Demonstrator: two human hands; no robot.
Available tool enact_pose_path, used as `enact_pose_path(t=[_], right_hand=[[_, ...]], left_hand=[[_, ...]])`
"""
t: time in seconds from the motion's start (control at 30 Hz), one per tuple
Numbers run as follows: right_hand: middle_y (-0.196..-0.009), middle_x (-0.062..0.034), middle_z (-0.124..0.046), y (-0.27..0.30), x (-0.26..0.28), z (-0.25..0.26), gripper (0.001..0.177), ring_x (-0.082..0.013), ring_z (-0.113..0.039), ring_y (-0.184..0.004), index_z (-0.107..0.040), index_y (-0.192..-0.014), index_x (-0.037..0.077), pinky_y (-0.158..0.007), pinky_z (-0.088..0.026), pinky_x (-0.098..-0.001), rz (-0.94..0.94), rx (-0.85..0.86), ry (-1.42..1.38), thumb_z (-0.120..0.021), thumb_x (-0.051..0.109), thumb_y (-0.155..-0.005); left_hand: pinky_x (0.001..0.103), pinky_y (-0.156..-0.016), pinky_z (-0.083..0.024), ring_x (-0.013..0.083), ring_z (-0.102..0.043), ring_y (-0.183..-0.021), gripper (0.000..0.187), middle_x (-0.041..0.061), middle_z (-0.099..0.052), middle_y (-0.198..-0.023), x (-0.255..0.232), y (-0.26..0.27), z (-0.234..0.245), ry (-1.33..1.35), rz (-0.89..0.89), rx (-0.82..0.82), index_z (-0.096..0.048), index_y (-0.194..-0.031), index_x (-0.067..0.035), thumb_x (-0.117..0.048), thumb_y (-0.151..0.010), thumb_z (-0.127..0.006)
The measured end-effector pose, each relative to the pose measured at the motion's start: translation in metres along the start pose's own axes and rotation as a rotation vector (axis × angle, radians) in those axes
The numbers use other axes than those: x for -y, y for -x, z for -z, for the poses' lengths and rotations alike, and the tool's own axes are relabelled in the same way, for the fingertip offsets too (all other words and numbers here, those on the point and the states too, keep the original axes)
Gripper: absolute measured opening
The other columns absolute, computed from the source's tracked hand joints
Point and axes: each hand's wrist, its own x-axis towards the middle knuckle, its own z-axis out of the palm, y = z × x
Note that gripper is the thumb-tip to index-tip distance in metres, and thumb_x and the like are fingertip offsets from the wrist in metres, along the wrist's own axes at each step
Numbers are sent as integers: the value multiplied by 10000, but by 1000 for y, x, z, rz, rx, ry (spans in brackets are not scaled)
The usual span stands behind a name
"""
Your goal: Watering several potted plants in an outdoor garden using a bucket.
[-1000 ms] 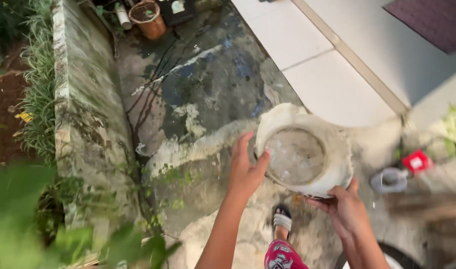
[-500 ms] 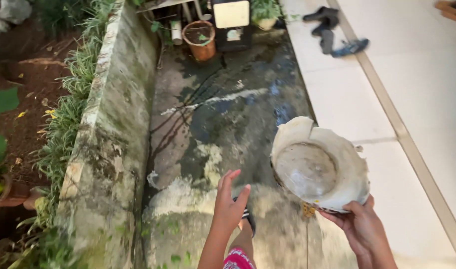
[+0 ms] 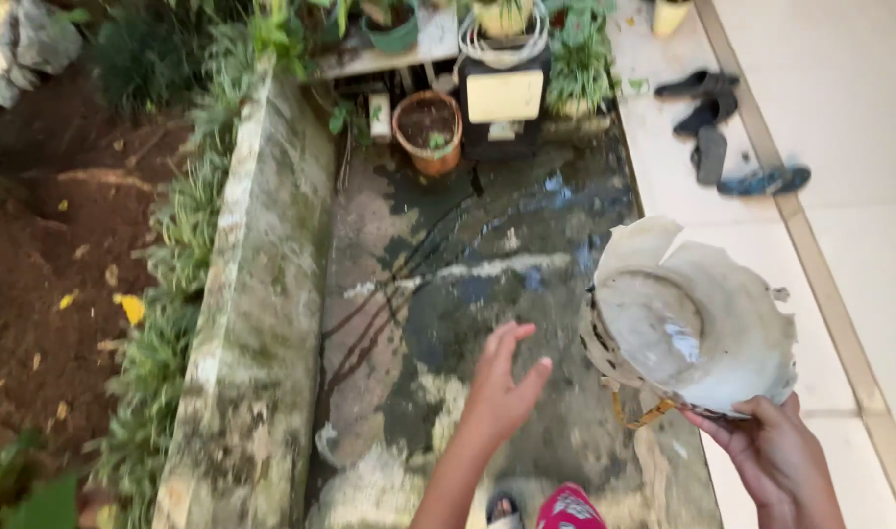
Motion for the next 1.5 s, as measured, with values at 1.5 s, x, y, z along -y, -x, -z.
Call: enact_pose_path(t=[1.5], right_hand=[[-1413, -228, -497, -842, 463, -649, 742, -474, -636, -1101, -198, -1580, 146, -784, -614, -580, 150, 206, 681, -353, -74, -889]], left_hand=[[402, -1016, -499, 300, -576, -1274, 511, 155, -602, -1382, 134, -977, 137, 101, 138, 20, -576, -1358, -91, -344, -923, -669]])
